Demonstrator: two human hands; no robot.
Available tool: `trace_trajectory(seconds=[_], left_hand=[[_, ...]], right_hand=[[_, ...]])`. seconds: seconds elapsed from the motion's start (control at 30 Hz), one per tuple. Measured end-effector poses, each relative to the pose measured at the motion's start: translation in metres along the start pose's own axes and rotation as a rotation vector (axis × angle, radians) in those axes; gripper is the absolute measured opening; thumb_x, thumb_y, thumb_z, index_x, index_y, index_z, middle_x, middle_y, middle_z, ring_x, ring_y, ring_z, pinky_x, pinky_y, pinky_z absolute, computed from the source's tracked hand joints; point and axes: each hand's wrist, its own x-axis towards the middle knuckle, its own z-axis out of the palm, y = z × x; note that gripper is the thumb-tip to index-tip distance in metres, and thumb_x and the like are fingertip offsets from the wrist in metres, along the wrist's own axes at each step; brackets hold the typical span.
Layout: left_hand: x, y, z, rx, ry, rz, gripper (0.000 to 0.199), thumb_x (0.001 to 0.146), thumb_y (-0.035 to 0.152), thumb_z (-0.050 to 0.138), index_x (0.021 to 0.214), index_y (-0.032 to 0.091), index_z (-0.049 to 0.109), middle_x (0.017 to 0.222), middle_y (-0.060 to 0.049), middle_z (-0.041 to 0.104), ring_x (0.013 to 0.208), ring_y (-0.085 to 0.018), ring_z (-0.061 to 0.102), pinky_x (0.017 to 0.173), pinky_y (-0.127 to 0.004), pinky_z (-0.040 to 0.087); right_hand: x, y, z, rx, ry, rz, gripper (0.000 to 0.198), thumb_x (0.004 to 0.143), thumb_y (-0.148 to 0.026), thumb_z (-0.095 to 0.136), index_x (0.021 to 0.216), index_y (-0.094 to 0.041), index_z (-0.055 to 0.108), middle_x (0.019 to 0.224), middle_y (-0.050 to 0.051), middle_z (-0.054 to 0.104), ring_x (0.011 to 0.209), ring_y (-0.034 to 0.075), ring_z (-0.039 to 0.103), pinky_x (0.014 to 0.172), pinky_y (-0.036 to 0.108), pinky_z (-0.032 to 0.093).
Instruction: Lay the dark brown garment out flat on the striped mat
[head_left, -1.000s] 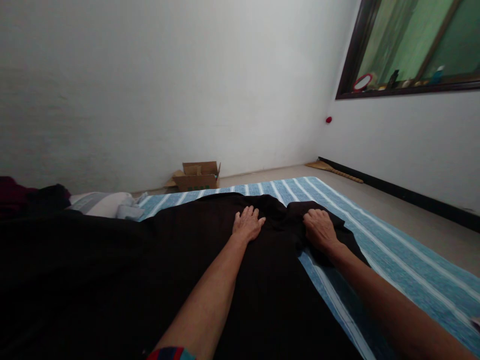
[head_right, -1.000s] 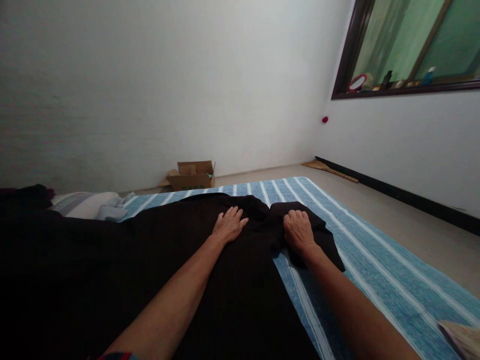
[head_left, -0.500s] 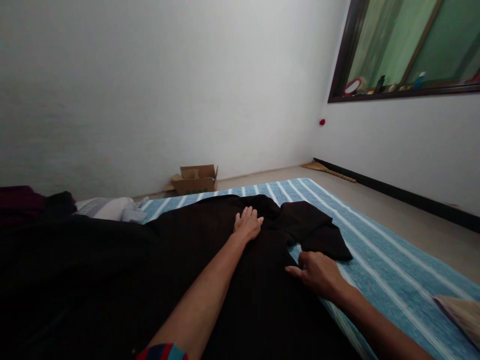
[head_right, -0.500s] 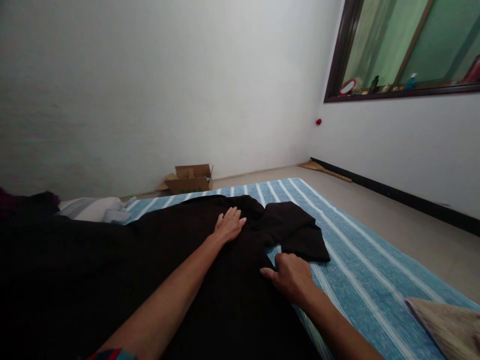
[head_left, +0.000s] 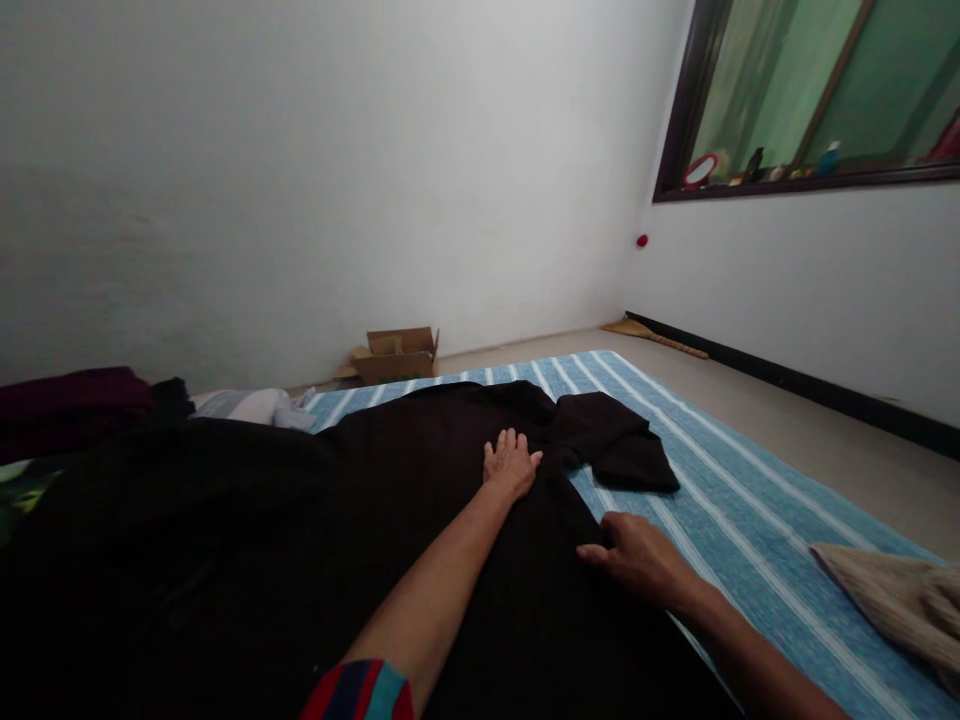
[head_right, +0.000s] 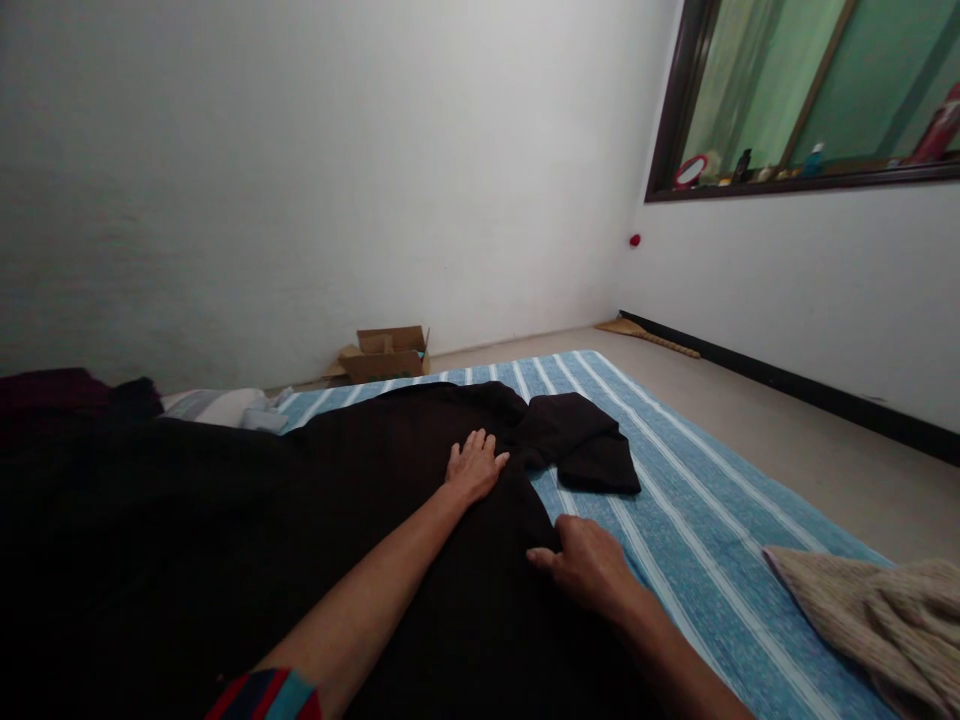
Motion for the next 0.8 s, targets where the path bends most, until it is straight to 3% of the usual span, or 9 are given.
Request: trace_trajectory(seconds=[0.13,0.27,0.4,0.63,0.8], left_hand=[[-0.014,0.011,0.002,-0.007,0.0,0.018,0.05,0.092,0.043,0.021,0.129,0.015,0.04,0.145,-0.011,0.03,0.134,-0.024,0.021,0.104,-0.048,0.023],[-0.023,0.016,0.008,-0.014,0.004,0.009,0.049,0.092,0.041,0.023,0.132,0.016,0.037,0.146,-0.009,0.028,0.135,-0.023,0.02,0.106,-0.046,0.021],[-0.02,0.018,0.008,-0.022,0.004,-0.021,0.05,0.091,0.04,0.026,0.134,0.015,0.034,0.148,-0.01,0.024,0.136,-0.024,0.016,0.106,-0.049,0.018],[-0.031,0.028,0.002,-0.034,0.016,-0.041,0.043,0.091,0.038,0.026,0.122,0.017,0.047,0.141,-0.01,0.038,0.131,-0.024,0.028,0.103,-0.047,0.026],[-0.042,0.035,0.01,-0.003,0.074,-0.042,0.045,0.092,0.036,0.026,0.128,0.014,0.041,0.144,-0.011,0.032,0.133,-0.024,0.023,0.105,-0.046,0.021]], right_hand=[[-0.011,0.009,0.003,0.021,-0.054,-0.018,0.019,0.078,-0.033,0.051,0.072,-0.018,0.061,0.078,0.007,0.066,0.074,0.019,0.061,0.056,0.025,0.03],[-0.021,0.012,0.003,0.148,-0.101,-0.016,0.024,0.081,-0.026,0.046,0.064,-0.015,0.059,0.068,0.006,0.063,0.066,0.016,0.058,0.054,0.024,0.029],[-0.04,0.017,0.001,0.241,-0.158,0.011,0.028,0.083,-0.027,0.044,0.061,-0.015,0.056,0.061,0.003,0.057,0.06,0.013,0.053,0.05,0.023,0.028],[-0.076,0.041,0.001,0.375,-0.228,-0.032,0.019,0.077,-0.024,0.047,0.059,-0.017,0.049,0.057,-0.002,0.046,0.054,0.01,0.044,0.048,0.022,0.027],[-0.087,0.043,0.0,0.519,-0.25,0.015,0.027,0.082,-0.033,0.042,0.062,-0.017,0.05,0.055,-0.002,0.045,0.051,0.01,0.042,0.045,0.022,0.027]])
